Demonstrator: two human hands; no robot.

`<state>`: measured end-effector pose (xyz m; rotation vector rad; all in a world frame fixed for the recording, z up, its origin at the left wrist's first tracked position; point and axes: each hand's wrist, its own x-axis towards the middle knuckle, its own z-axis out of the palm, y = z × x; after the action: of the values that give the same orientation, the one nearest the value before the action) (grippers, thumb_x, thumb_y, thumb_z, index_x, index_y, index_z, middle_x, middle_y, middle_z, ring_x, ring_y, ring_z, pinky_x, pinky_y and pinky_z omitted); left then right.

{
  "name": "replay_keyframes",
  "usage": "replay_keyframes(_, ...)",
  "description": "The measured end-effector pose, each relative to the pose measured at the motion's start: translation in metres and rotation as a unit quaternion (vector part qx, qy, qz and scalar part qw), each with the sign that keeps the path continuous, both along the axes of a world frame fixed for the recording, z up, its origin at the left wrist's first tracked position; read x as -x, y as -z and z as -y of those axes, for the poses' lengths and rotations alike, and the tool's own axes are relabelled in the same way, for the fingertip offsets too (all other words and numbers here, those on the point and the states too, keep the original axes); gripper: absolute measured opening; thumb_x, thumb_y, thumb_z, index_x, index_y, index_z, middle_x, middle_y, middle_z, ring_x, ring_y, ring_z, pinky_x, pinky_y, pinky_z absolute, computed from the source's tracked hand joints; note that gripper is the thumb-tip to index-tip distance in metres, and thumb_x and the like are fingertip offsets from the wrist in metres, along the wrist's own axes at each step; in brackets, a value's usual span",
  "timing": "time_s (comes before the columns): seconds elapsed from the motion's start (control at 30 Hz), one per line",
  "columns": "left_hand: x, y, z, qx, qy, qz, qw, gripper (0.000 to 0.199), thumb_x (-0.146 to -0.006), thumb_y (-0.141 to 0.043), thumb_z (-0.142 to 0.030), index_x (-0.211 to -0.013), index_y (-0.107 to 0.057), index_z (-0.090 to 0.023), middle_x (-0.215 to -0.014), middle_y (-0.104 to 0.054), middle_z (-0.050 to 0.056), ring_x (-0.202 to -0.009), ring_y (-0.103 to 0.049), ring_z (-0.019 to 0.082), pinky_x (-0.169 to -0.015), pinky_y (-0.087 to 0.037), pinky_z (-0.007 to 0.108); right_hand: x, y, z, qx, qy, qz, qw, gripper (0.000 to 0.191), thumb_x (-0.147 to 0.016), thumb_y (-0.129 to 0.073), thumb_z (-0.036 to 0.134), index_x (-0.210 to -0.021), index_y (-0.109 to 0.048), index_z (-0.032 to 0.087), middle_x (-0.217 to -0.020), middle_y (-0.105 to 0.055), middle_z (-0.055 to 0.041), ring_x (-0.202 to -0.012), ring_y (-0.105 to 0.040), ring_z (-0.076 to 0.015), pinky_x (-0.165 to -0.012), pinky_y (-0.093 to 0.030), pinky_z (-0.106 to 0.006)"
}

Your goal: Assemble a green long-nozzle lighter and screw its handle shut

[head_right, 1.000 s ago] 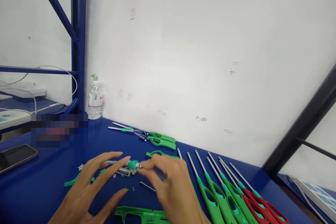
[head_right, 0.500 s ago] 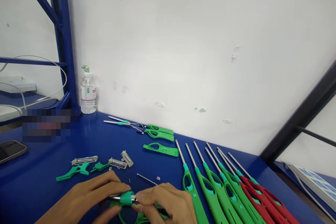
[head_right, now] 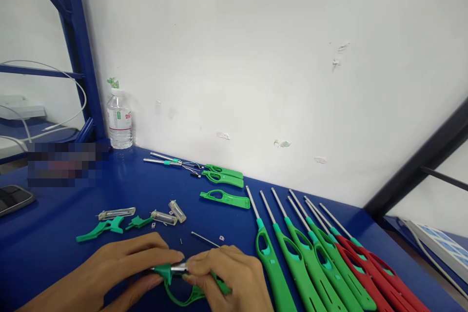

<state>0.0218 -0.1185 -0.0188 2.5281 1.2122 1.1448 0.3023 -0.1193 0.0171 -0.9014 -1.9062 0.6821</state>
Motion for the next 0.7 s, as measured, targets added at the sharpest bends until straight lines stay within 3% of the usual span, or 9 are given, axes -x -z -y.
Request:
replay_keyframes(0.07, 0.007, 0.006, 0.003, 0.049, 0.009, -0.021, 0.999, 0.033, -0.122, -0.058, -0.058, -0.152, -0.073, -0.056, -0.146, -0.084, -0.010, -0.133, -0.084, 0.017, -0.113, -0.065, 0.023, 0.002, 0.002, -0.003, -0.025, -0.010, 0.042, 0.999, 0.028, -0.105, -0.087, 0.010, -0.110, -0.085, 0.037, -0.111, -0.091, 0.0154, -0.098, -0.088, -0.0091, -0.095, -0.059, -0.012)
replay_keyframes(0.17, 0.021, 0.009, 0.003, 0.118, 0.014, -0.088, 0.989, 0.046, -0.118, -0.069, -0.054, -0.163, -0.061, -0.061, -0.163, -0.073, -0.014, -0.154, -0.072, 0.018, -0.128, -0.056, 0.029, -0.003, 0.007, -0.005, -0.031, 0.018, 0.128, 0.991, 0.019, -0.109, -0.088, 0.030, -0.121, -0.085, 0.045, -0.113, -0.091, 0.0170, -0.098, -0.089, -0.0106, -0.102, -0.061, -0.013)
replay_keyframes(0.23, 0.031, 0.008, 0.000, 0.138, 0.019, -0.134, 0.981, 0.054, -0.117, -0.073, -0.051, -0.166, -0.056, -0.065, -0.172, -0.066, -0.017, -0.162, -0.064, 0.018, -0.136, -0.049, 0.033, -0.012, 0.009, -0.004, -0.011, 0.066, 0.173, 0.983, 0.030, -0.106, -0.091, 0.046, -0.135, -0.083, 0.053, -0.126, -0.090, 0.0160, -0.115, -0.089, -0.0167, -0.112, -0.062, -0.019)
replay_keyframes(0.3, 0.038, 0.005, -0.004, 0.145, 0.005, -0.140, 0.980, 0.048, -0.121, -0.066, -0.047, -0.165, -0.056, -0.064, -0.171, -0.066, -0.018, -0.162, -0.064, 0.017, -0.138, -0.047, 0.032, -0.023, 0.010, -0.003, 0.028, 0.089, 0.205, 0.974, 0.048, -0.100, -0.096, 0.053, -0.145, -0.079, 0.057, -0.140, -0.087, 0.0137, -0.130, -0.085, -0.0227, -0.114, -0.065, -0.025)
replay_keyframes(0.4, 0.041, 0.001, -0.009, 0.150, -0.017, -0.103, 0.983, 0.034, -0.124, -0.056, -0.050, -0.157, -0.063, -0.054, -0.159, -0.075, -0.014, -0.153, -0.071, 0.017, -0.131, -0.055, 0.027, -0.033, 0.005, -0.003, 0.113, 0.062, 0.206, 0.970, 0.038, -0.101, -0.092, 0.043, -0.137, -0.084, 0.052, -0.128, -0.089, 0.0091, -0.114, -0.087, -0.0210, -0.100, -0.067, -0.022)
replay_keyframes(0.5, 0.039, 0.000, -0.011, 0.165, -0.022, -0.082, 0.983, 0.030, -0.124, -0.053, -0.057, -0.150, -0.067, -0.052, -0.155, -0.077, -0.012, -0.148, -0.074, 0.017, -0.125, -0.059, 0.025, -0.034, -0.001, -0.006, 0.162, 0.041, 0.163, 0.972, 0.024, -0.108, -0.080, 0.035, -0.128, -0.087, 0.045, -0.109, -0.088, 0.0059, -0.095, -0.084, -0.0164, -0.088, -0.063, -0.020)
replay_keyframes(0.6, 0.037, -0.003, -0.011, 0.206, -0.013, -0.082, 0.975, 0.029, -0.124, -0.055, -0.053, -0.150, -0.066, -0.053, -0.156, -0.075, -0.012, -0.150, -0.072, 0.015, -0.126, -0.056, 0.022, -0.033, -0.002, -0.007, 0.175, 0.039, 0.153, 0.972, 0.023, -0.105, -0.082, 0.034, -0.125, -0.087, 0.043, -0.109, -0.086, 0.0049, -0.096, -0.083, -0.0170, -0.088, -0.061, -0.021)
replay_keyframes(0.7, 0.034, -0.009, -0.013, 0.210, 0.015, -0.078, 0.974, 0.027, -0.123, -0.055, -0.043, -0.143, -0.071, -0.051, -0.146, -0.079, -0.010, -0.146, -0.074, 0.016, -0.114, -0.061, 0.019, -0.032, 0.000, -0.006, 0.187, 0.032, 0.160, 0.969, 0.026, -0.102, -0.083, 0.028, -0.124, -0.087, 0.042, -0.109, -0.085, 0.0041, -0.097, -0.082, -0.0175, -0.086, -0.060, -0.022)
